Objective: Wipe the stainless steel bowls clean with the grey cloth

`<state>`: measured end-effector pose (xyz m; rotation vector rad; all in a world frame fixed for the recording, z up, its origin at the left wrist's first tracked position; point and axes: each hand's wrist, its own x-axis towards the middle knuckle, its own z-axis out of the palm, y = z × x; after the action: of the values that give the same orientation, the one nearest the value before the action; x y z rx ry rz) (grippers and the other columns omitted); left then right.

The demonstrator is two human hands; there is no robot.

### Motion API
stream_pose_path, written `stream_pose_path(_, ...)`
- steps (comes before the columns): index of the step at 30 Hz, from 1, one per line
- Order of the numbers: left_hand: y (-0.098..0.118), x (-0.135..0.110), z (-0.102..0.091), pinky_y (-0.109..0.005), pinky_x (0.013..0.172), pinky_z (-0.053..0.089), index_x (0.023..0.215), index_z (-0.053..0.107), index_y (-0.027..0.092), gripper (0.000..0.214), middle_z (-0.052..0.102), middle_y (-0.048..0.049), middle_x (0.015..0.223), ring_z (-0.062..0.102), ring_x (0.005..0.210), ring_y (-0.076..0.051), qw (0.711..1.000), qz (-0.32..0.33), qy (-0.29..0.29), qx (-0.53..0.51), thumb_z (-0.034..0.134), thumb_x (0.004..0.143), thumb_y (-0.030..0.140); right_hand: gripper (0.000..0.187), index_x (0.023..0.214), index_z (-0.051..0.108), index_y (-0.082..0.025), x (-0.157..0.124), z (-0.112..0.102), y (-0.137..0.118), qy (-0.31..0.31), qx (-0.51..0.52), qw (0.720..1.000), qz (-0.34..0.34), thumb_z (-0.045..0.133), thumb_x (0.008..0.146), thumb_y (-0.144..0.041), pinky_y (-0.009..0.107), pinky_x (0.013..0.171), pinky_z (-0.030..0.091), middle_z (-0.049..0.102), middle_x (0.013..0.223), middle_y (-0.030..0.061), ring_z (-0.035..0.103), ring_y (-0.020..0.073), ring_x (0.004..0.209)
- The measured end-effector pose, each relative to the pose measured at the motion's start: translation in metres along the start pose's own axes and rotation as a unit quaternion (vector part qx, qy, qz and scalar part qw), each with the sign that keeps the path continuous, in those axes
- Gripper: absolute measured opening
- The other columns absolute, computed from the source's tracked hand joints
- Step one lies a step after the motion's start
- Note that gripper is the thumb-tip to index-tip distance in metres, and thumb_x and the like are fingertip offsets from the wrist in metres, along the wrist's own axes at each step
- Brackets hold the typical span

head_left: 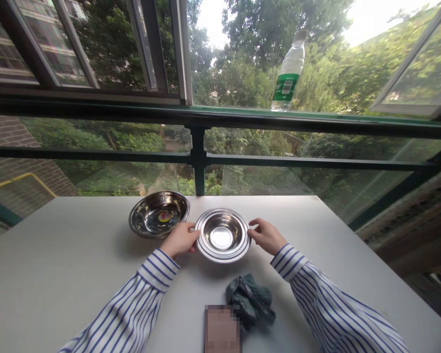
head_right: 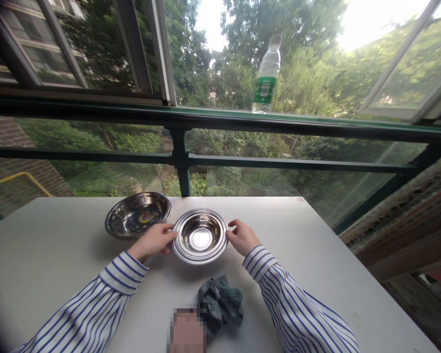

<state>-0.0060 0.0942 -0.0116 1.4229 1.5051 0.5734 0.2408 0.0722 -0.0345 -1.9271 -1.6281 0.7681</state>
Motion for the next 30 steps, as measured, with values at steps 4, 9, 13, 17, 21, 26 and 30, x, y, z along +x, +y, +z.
stream_pose_path(4, 0.001, -0.001, -0.001, -0.021, 0.042, 0.048, 0.087, 0.065, 0.007, 0.020, 0.055, 0.0013, 0.051, 0.055, 0.047, -0.011, 1.000, -0.012, 0.002, -0.025, 0.053, 0.073, 0.013, 0.022, 0.098, 0.058, -0.011, -0.001, 0.000, 0.000, -0.013, 0.038, 0.999, 0.013, 0.053, 0.078, -0.019, 0.021, 0.052, 0.041, 0.063, 0.065, 0.0012, 0.055, 0.0100, 0.051)
stream_pose_path(9, 0.002, 0.000, 0.000, -0.020, 0.043, 0.048, 0.088, 0.064, 0.008, 0.019, 0.055, 0.0021, 0.051, 0.055, 0.046, -0.010, 0.999, -0.020, 0.012, -0.046, 0.053, 0.073, 0.012, 0.022, 0.097, 0.058, -0.008, 0.002, 0.002, 0.000, -0.025, 0.082, 0.996, 0.032, 0.052, 0.078, -0.017, 0.018, 0.042, 0.039, 0.064, 0.066, 0.0031, 0.054, 0.0087, 0.047)
stream_pose_path(13, 0.005, 0.002, 0.003, -0.021, 0.043, 0.047, 0.085, 0.065, 0.009, 0.017, 0.055, 0.0022, 0.051, 0.054, 0.046, -0.011, 0.998, -0.020, 0.024, -0.051, 0.054, 0.073, 0.012, 0.021, 0.096, 0.060, -0.008, 0.005, 0.002, 0.002, -0.023, 0.101, 0.994, 0.042, 0.052, 0.078, -0.013, 0.017, 0.040, 0.038, 0.062, 0.063, 0.0011, 0.054, 0.0077, 0.047)
stream_pose_path(17, 0.009, 0.005, 0.009, -0.021, 0.044, 0.048, 0.081, 0.066, 0.009, 0.015, 0.055, 0.0017, 0.051, 0.054, 0.046, -0.011, 0.998, -0.016, 0.022, -0.056, 0.054, 0.074, 0.012, 0.019, 0.097, 0.060, -0.008, 0.004, -0.004, 0.005, -0.017, 0.113, 0.992, 0.054, 0.051, 0.080, -0.013, 0.017, 0.038, 0.037, 0.059, 0.061, -0.0003, 0.053, 0.0078, 0.048)
stream_pose_path(21, 0.016, 0.012, 0.021, -0.021, 0.045, 0.048, 0.084, 0.065, 0.010, 0.016, 0.055, 0.0017, 0.054, 0.052, 0.046, -0.009, 0.997, -0.012, 0.016, -0.069, 0.052, 0.075, 0.011, 0.017, 0.100, 0.058, -0.010, 0.005, -0.016, 0.010, -0.010, 0.119, 0.990, 0.080, 0.053, 0.087, -0.020, 0.019, 0.045, 0.044, 0.059, 0.071, -0.0001, 0.055, 0.0085, 0.055)
stream_pose_path(26, 0.030, 0.022, 0.043, -0.021, 0.050, 0.049, 0.083, 0.063, 0.010, 0.016, 0.055, 0.0013, 0.058, 0.053, 0.048, -0.008, 0.995, -0.009, -0.023, -0.101, 0.047, 0.080, 0.013, 0.026, 0.110, 0.055, -0.014, 0.014, -0.036, 0.023, 0.004, 0.132, 0.985, 0.115, 0.053, 0.089, -0.031, 0.034, 0.072, 0.052, 0.058, 0.105, 0.0061, 0.060, 0.0161, 0.085)
stream_pose_path(30, 0.041, 0.033, 0.063, -0.025, 0.060, 0.051, 0.091, 0.062, 0.010, 0.019, 0.059, -0.0017, 0.068, 0.058, 0.058, -0.010, 0.991, -0.017, -0.064, -0.116, 0.047, 0.086, 0.020, 0.030, 0.115, 0.052, -0.016, 0.020, -0.051, 0.039, 0.028, 0.148, 0.980, 0.128, 0.053, 0.089, -0.031, 0.039, 0.079, 0.050, 0.055, 0.114, 0.0079, 0.058, 0.0196, 0.095)
